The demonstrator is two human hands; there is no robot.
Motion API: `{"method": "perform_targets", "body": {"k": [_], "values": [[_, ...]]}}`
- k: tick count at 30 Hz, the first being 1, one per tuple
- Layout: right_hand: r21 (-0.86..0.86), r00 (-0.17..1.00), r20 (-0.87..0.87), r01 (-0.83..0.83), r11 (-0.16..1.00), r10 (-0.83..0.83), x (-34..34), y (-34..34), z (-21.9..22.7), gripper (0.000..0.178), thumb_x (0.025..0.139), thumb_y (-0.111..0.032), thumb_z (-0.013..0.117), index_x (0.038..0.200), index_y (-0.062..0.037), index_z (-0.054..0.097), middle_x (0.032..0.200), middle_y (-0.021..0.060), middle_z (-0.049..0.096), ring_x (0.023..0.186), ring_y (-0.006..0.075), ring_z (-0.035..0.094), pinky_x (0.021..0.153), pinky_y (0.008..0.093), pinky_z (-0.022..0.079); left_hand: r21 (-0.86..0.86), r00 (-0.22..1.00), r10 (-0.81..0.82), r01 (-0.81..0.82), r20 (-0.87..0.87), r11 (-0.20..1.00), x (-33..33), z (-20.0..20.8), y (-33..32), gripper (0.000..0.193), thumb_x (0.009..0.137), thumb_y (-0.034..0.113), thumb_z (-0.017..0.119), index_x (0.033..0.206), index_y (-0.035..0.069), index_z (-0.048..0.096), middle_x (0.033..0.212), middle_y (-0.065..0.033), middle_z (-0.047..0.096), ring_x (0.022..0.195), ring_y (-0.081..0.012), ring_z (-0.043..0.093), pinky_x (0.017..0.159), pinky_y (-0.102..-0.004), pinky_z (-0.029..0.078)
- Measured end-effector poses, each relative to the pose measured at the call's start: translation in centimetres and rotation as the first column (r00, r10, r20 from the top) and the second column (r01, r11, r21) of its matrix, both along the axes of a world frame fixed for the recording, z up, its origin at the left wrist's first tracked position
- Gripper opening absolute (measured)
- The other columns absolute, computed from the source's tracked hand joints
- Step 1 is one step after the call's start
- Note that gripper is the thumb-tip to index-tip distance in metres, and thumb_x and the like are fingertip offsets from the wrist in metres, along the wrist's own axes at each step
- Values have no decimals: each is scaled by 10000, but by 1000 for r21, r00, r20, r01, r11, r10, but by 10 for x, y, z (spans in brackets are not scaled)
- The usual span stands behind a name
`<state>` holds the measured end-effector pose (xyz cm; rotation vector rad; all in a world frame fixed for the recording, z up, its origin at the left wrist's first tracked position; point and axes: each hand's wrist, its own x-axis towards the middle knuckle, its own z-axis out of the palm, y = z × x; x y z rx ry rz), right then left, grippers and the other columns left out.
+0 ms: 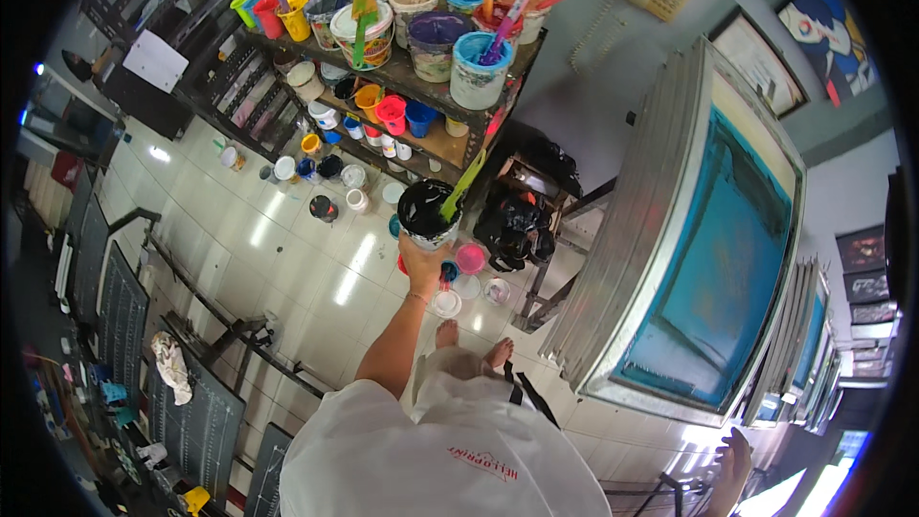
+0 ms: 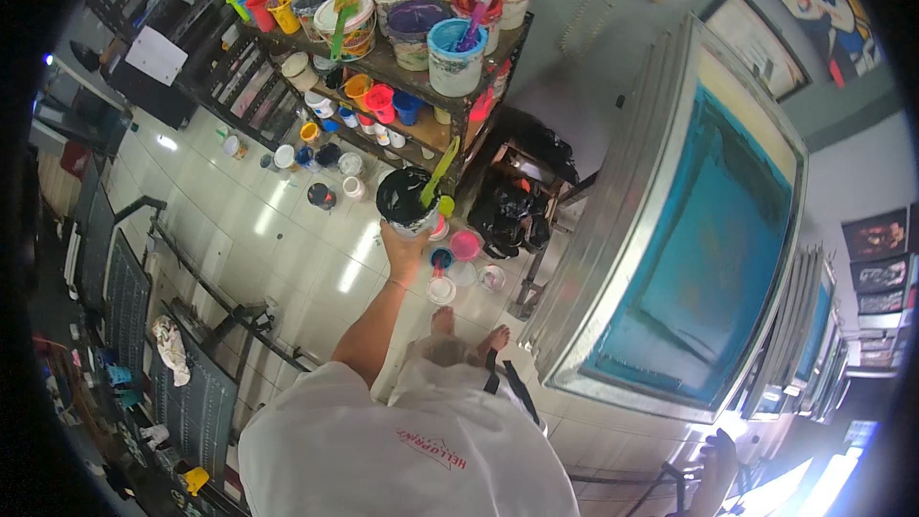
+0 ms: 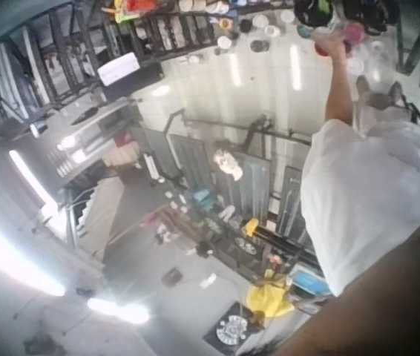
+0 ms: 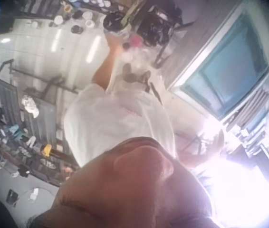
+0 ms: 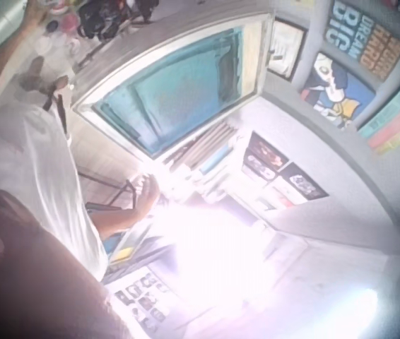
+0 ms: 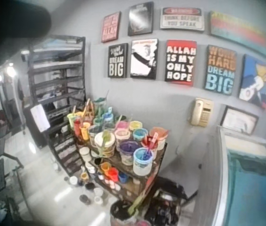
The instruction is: The person applies various colors of ink to screen-printing frames using spreaders, handling several frames and buckets of ink in a workshop.
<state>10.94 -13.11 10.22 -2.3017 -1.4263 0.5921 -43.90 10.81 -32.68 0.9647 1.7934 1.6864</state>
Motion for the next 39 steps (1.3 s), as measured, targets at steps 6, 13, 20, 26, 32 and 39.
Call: {"method": "perform_targets", "body": {"k": [6,13,20,26,32,39], "values": [[-103,990,132,72,992,-58,3,46,9,579,1025,-432,614,1414,-5,582,1192,139,660,1049,208,637,875,341,510,106,996,-7,17,-94,994,-52,-73,82,877,651,79,919,1394,-29,465,1323,-222,579,1205,-391,580,1063,-444,444],[-179,949,259,230,956,-180,-9,79,5,565,1032,-421,605,1416,-7,581,1210,143,657,1066,215,638,893,345,509,39,999,-36,35,19,999,-75,-129,165,924,637,99,939,1408,-18,444,1341,-233,566,1232,-399,568,1072,-456,450],[-201,920,312,306,931,-235,-4,95,0,552,1038,-409,595,1419,-10,579,1227,146,654,1083,222,638,911,349,507,31,998,3,-1,-64,1000,-56,-163,212,1026,602,122,962,1448,-14,398,1393,-236,525,1317,-418,490,1125,-489,395],[-198,913,326,319,927,-244,5,102,-3,540,1044,-399,587,1421,-12,578,1242,149,651,1098,228,638,926,352,505,93,994,-17,26,-104,995,-53,-167,232,1032,604,118,956,1456,-17,388,1384,-235,538,1310,-418,511,1123,-479,409],[-182,913,327,312,932,-242,19,104,-10,529,1050,-389,579,1423,-14,577,1258,152,649,1112,233,639,942,356,503,3,985,11,-11,-174,1000,-49,-167,240,1039,608,114,949,1465,-40,383,1406,-244,536,1313,-431,520,1121,-476,425],[-107,929,290,271,957,-230,61,88,-20,516,1057,-378,569,1426,-17,576,1275,155,646,1129,240,639,960,360,502,-17,961,-36,32,-273,999,-61,-203,229,1122,743,227,871,1565,-128,196,1568,-350,346,1482,-457,330,1254,-446,243]]}}
